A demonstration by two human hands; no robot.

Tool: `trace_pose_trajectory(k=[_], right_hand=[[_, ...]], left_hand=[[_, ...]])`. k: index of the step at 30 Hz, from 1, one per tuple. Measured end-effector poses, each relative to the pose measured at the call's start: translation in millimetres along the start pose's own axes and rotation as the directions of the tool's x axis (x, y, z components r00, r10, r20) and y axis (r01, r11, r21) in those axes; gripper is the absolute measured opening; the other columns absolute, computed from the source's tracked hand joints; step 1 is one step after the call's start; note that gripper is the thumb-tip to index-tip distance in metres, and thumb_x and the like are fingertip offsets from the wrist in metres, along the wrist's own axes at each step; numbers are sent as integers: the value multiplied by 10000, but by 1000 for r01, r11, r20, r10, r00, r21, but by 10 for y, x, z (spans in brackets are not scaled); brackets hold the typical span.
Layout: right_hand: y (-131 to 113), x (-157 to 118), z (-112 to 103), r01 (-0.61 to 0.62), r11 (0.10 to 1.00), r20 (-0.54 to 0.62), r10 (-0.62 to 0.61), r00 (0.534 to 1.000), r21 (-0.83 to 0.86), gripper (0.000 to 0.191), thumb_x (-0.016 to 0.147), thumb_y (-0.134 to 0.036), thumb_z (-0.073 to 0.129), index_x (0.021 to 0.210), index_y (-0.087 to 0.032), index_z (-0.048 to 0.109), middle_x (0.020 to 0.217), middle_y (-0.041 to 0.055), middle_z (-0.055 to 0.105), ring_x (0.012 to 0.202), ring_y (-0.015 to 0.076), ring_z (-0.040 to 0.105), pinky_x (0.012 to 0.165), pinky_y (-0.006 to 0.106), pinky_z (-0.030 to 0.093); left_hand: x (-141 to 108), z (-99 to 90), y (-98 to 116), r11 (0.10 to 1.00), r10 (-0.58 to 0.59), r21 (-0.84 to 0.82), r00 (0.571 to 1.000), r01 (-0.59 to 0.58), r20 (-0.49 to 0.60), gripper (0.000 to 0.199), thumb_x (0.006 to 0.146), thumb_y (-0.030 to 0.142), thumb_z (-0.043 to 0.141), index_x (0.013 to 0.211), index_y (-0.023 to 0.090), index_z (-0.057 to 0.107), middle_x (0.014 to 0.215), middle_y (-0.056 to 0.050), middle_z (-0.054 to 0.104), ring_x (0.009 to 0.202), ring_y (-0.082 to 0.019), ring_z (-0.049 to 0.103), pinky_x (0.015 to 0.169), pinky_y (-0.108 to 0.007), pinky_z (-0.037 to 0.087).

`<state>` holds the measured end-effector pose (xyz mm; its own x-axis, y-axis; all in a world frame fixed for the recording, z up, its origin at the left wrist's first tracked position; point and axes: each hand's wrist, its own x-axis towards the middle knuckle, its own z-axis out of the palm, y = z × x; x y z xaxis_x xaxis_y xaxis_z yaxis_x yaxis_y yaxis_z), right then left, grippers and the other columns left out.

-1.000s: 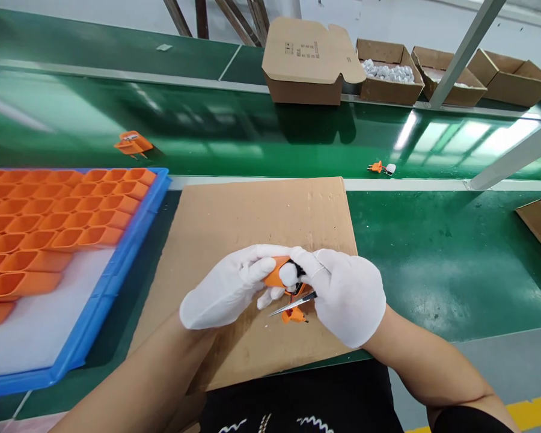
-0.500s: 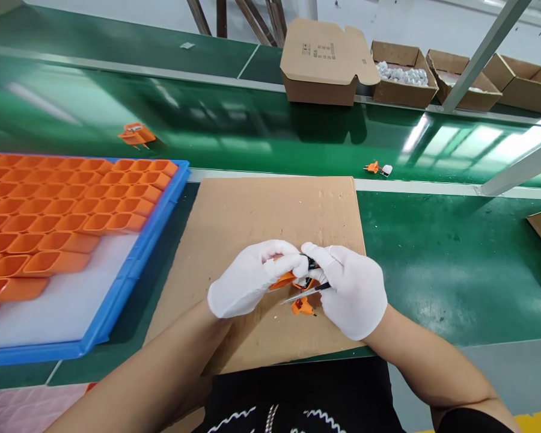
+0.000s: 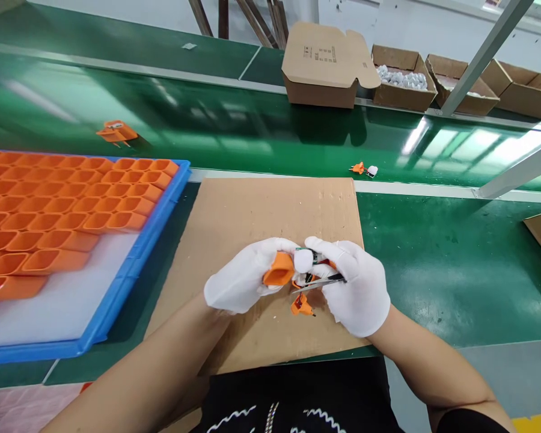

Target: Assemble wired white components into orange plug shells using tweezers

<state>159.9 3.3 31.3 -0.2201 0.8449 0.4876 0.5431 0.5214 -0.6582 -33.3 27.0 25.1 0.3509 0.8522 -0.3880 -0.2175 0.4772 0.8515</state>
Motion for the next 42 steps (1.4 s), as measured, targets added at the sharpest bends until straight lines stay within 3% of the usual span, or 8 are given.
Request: trace_pose_trajectory(k=[3,6,11,17,21,26,34,42], right_hand=[[23,-6,-13,-46,996,-14,47,999,77,528,849,-49,583,1281,-346,642,951,-7,698,809,159,679,710,305,567],[38,-33,1,-2,1000,11,2,1000,-30,547,833,-55,600,1301,-335,631,950,-10,704,784,157,680,649,283,551],[13,-47,38,125,965,22,-123,992,-230,461,847,-92,622,1266,-282,645,904,-19,724,692,123,665,578,245,506],[-4,-35,55,147,940,28,-146,989,-306,481,817,-88,621,1267,-256,646,875,-22,729,655,117,650,550,243,470],[-2,-48,69,169,910,14,-177,984,-378,516,795,-78,641,1278,-262,641,859,-32,730,648,109,639,535,248,417],[-55,-44,69,178,848,41,-183,982,-499,375,860,-152,640,1224,-231,686,806,-21,724,604,111,594,517,274,354],[-183,-23,57,173,793,50,-177,983,-584,302,934,-130,530,1170,-204,702,718,-15,666,595,127,532,554,292,337],[-175,-17,96,206,736,136,-155,979,-645,352,843,-50,508,1098,-192,706,644,-6,599,539,138,477,505,316,267]], left_hand=[[29,-42,2,997,-4,-79,999,8,42,565,763,733,682,842,174,652,466,57,441,365,-50,254,375,-195,173],[23,-40,0,995,-22,-97,999,24,25,604,818,768,596,940,178,652,430,72,406,351,-54,231,379,-186,161],[-25,-6,17,997,-7,-72,1000,8,9,623,818,776,592,982,178,652,414,61,448,351,-70,338,375,-178,212],[-77,60,36,991,91,-103,996,-89,10,537,792,703,696,941,188,659,545,31,593,385,-61,433,377,-170,351],[-93,91,40,991,114,-69,993,-115,-21,588,758,716,721,961,166,677,663,-4,662,424,-70,484,404,-202,440],[-89,102,21,994,102,-46,995,-101,11,633,746,738,714,948,139,677,632,-7,645,458,-97,522,440,-240,497],[-114,135,7,991,136,21,988,-135,-70,622,733,681,765,1000,124,696,679,-7,652,461,-110,581,417,-240,533],[-101,189,-39,995,79,-61,995,-84,-68,528,745,572,815,990,119,703,671,-3,614,466,-109,559,404,-242,521]])
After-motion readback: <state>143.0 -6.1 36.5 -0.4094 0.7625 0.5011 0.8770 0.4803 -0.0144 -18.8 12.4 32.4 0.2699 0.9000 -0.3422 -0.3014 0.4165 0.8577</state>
